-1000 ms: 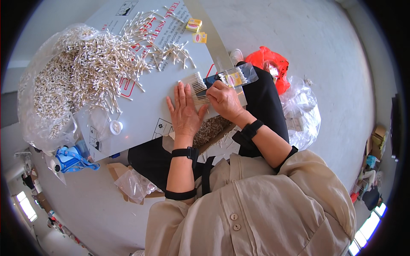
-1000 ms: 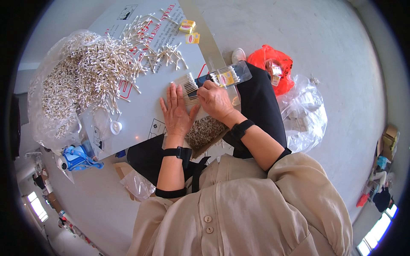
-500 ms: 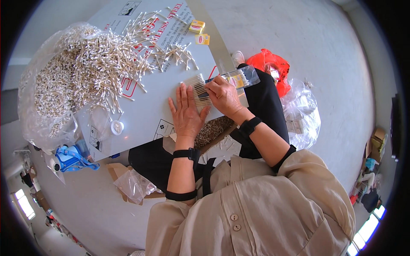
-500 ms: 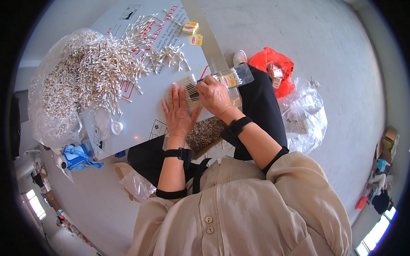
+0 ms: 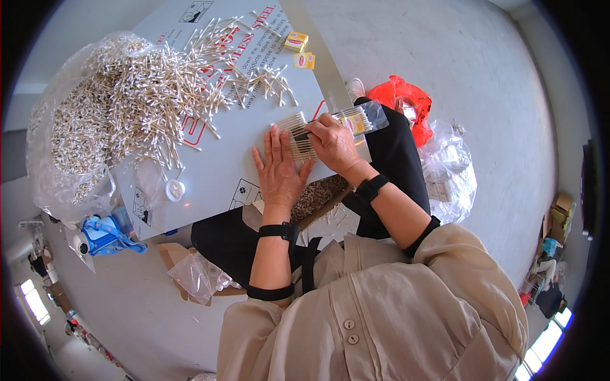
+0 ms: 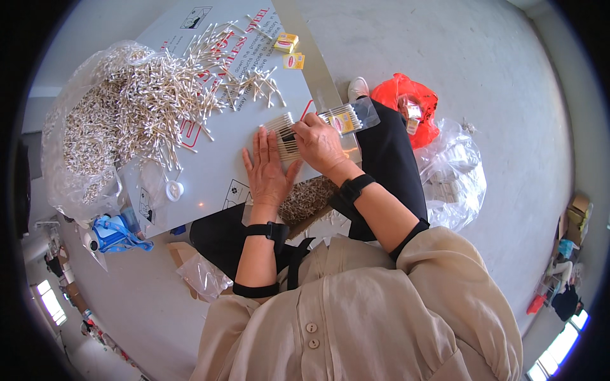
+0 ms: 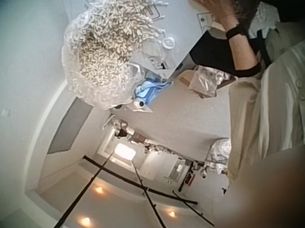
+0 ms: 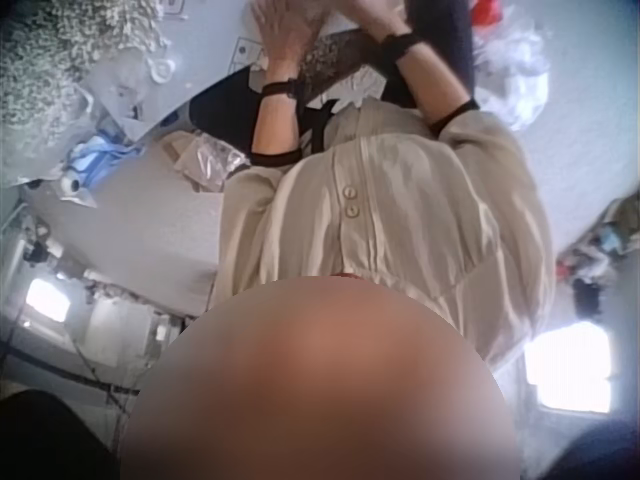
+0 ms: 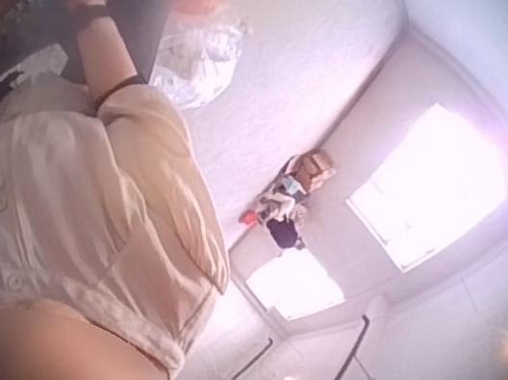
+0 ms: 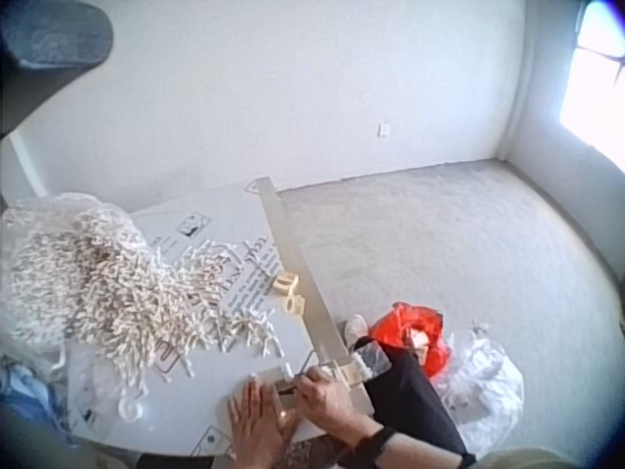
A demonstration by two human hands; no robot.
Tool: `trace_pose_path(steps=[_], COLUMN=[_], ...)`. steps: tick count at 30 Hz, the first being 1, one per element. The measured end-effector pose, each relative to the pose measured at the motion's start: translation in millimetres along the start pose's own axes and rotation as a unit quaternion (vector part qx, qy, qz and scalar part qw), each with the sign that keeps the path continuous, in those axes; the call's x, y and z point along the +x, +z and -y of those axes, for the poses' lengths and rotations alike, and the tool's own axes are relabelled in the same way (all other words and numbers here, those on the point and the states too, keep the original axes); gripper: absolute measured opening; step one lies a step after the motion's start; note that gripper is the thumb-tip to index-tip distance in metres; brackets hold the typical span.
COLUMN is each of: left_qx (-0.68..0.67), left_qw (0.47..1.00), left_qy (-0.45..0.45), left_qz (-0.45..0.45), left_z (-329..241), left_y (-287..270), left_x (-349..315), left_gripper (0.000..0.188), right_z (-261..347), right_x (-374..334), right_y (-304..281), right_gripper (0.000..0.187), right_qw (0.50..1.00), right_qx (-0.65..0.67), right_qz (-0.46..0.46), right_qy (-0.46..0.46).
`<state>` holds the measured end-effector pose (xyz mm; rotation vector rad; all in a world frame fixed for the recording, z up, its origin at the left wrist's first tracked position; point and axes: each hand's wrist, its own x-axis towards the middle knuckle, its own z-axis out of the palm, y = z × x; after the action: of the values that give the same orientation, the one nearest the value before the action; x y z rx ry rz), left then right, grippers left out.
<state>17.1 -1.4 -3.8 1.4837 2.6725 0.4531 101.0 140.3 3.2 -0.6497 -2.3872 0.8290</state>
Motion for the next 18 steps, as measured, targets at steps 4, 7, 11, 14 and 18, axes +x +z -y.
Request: trace_pose_path(steps=[4, 7, 11, 14, 18], left_qx=[-0.002, -0.006, -0.013, -0.006, -0.008], left_qw=[1.0, 1.0, 1.0, 1.0, 1.0], left_qy=[-0.005, -0.005, -0.005, -0.007, -0.007], left_qz=[0.015, 0.018, 0.019, 0.021, 0.02], left_z=[1.1, 1.7, 0.1, 1.5, 0.8], left_y=[0.7, 0.4, 0.5, 0.4, 1.1], left_x=[0.3, -1.0, -0.5, -1.4, -1.4], left_gripper=[0.087, 0.086, 0.086, 0.086, 0.087], right_z=[-0.6, 2.0, -1.2, 1.0, -0.3], right_x=[-3.8, 0.7, 9.9, 15.5, 18.9], right_y=[0.3, 1.2, 1.9, 3.7, 4.9], right_gripper=[0.008, 0.006, 0.008, 0.006, 0.005], right_qw=[0.999, 0.999, 1.0, 1.0, 1.0], right_qx=[-0.006, 0.004, 0.017, 0.002, -0.011], right_qz=[0.036, 0.024, -0.007, 0.005, 0.012], right_qy=[0.011, 0.024, 0.01, 0.01, 0.0])
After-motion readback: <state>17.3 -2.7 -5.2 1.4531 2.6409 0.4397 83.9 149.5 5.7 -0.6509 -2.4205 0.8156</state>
